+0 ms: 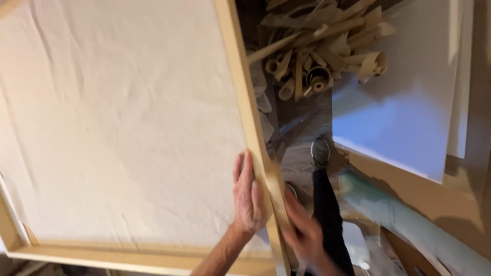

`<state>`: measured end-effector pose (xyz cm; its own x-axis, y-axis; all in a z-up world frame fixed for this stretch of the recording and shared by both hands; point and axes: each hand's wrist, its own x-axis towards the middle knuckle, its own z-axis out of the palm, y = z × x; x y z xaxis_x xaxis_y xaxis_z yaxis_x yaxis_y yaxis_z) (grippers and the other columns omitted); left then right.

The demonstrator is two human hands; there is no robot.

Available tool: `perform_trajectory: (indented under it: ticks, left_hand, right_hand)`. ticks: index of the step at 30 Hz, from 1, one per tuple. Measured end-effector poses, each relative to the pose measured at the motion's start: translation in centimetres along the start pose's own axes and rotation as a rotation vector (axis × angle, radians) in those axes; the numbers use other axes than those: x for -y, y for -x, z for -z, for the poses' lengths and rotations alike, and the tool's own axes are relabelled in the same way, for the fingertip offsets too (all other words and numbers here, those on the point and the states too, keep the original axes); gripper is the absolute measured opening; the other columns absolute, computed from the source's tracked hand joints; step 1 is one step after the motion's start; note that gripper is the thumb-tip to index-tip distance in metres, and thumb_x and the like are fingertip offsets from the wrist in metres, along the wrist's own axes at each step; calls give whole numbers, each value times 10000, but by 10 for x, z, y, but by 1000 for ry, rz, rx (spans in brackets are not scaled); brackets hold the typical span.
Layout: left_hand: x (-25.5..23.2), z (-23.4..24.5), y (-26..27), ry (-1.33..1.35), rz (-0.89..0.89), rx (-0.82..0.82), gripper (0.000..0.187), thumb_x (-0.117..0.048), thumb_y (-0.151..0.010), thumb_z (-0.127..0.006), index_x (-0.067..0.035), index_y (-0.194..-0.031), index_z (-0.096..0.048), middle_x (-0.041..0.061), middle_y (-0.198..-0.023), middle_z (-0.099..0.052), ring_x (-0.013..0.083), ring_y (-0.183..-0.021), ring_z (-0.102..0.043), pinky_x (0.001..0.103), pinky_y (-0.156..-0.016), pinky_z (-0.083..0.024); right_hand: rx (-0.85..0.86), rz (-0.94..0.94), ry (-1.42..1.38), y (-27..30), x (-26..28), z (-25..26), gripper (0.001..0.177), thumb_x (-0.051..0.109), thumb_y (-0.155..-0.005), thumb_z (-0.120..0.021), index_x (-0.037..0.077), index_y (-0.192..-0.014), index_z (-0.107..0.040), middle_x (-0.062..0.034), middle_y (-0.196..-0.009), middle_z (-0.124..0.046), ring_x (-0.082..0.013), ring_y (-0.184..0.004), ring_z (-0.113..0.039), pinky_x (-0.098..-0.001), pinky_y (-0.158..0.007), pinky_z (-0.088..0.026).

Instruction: Sanding the edges and corners of a large wooden picture frame using a sanding block.

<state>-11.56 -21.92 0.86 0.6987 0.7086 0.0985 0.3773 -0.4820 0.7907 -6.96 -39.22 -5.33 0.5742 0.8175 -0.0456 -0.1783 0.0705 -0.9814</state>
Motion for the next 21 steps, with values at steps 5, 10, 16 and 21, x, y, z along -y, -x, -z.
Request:
perform_trajectory:
  ticks: [5,10,16,21]
  left_hand:
    - [-2,1,-8,-17,-5,2,561,-197,-1119,-314,178,-1536,-317,320,-1522,-525,408,-1440,-540,521,-1334,-196]
    - [5,-5,-4,16,4,27,565,-194,-1126,-308,127,-1589,-271,248,-1546,-524,339,-1453,-557,522,-1362,-181]
    - [14,-23,-7,-45,-59,-89,538,-174,-1167,-310,-11,-1664,-185,170,-1672,-430,268,-1528,-522,488,-1394,-162]
    - [-4,-2,0,36,10,56,582,-220,-1182,-455,-26,-1662,-188,131,-1692,-374,238,-1589,-393,427,-1383,-191]
  right_hand:
    - [-36,-79,-123,-6,-8,1,523,-6,-1007,-604,-68,-1507,-463,-234,-1653,-401,-343,-1547,-376,-435,-1270,-287]
    - [-16,164,6,-180,0,-6,489,40,-1134,-527,-1,-1601,-390,-138,-1699,-361,-258,-1599,-391,-403,-1343,-385]
    - [-81,-153,175,68,10,11,562,49,-1046,-567,2,-1583,-407,-141,-1665,-417,-228,-1504,-430,-360,-1242,-336]
    - [-450,-673,-61,258,31,55,662,26,-884,-628,-122,-1502,-441,-270,-1575,-497,-341,-1418,-528,-458,-1149,-421]
